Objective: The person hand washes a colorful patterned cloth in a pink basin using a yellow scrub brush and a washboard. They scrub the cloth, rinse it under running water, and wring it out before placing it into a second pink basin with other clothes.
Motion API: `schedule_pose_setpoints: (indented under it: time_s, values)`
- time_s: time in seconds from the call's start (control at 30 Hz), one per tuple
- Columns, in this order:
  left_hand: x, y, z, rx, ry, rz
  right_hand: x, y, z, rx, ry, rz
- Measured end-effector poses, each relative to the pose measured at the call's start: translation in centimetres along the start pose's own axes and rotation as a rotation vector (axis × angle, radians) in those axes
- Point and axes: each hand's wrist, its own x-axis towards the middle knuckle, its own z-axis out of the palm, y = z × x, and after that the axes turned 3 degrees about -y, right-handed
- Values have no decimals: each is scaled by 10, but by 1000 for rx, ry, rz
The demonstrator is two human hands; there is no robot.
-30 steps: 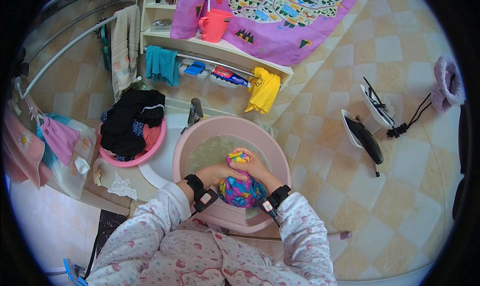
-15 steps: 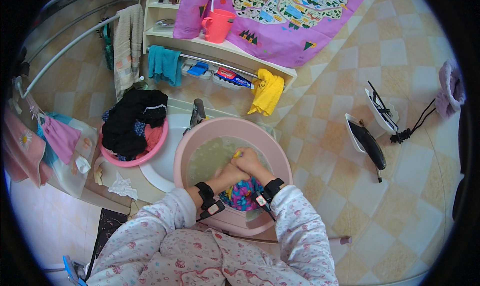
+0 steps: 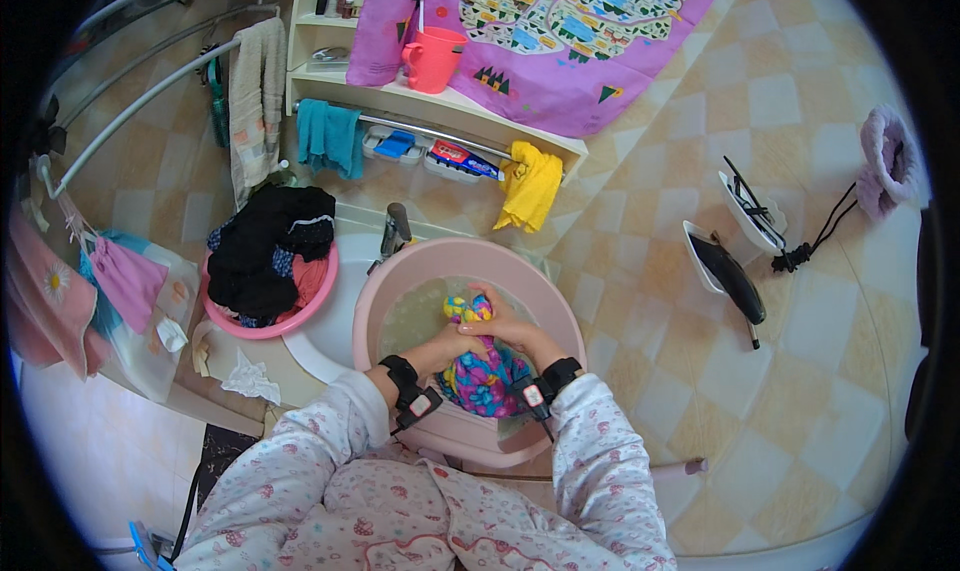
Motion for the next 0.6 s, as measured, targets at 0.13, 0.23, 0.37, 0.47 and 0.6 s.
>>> schedule_pose_setpoints:
  time_s: [0.13,0.23,0.37,0.47,0.6]
  values:
    - [-11,14,1,-80,-220,-144,-19,-10,-8,433,-145,-60]
    - [-17,22,5,-140,-309,-256,-23,-17,-2,529,-194,-50]
    - [-19,26,9,-177,-270,-368,-15,-17,9,283,-62,52]
    - [-15,20,16,-101,-180,-264,-6,-10,13,96,44,46]
    - [-6,5,25,130,49,-106,4,1,16,-282,102,-2]
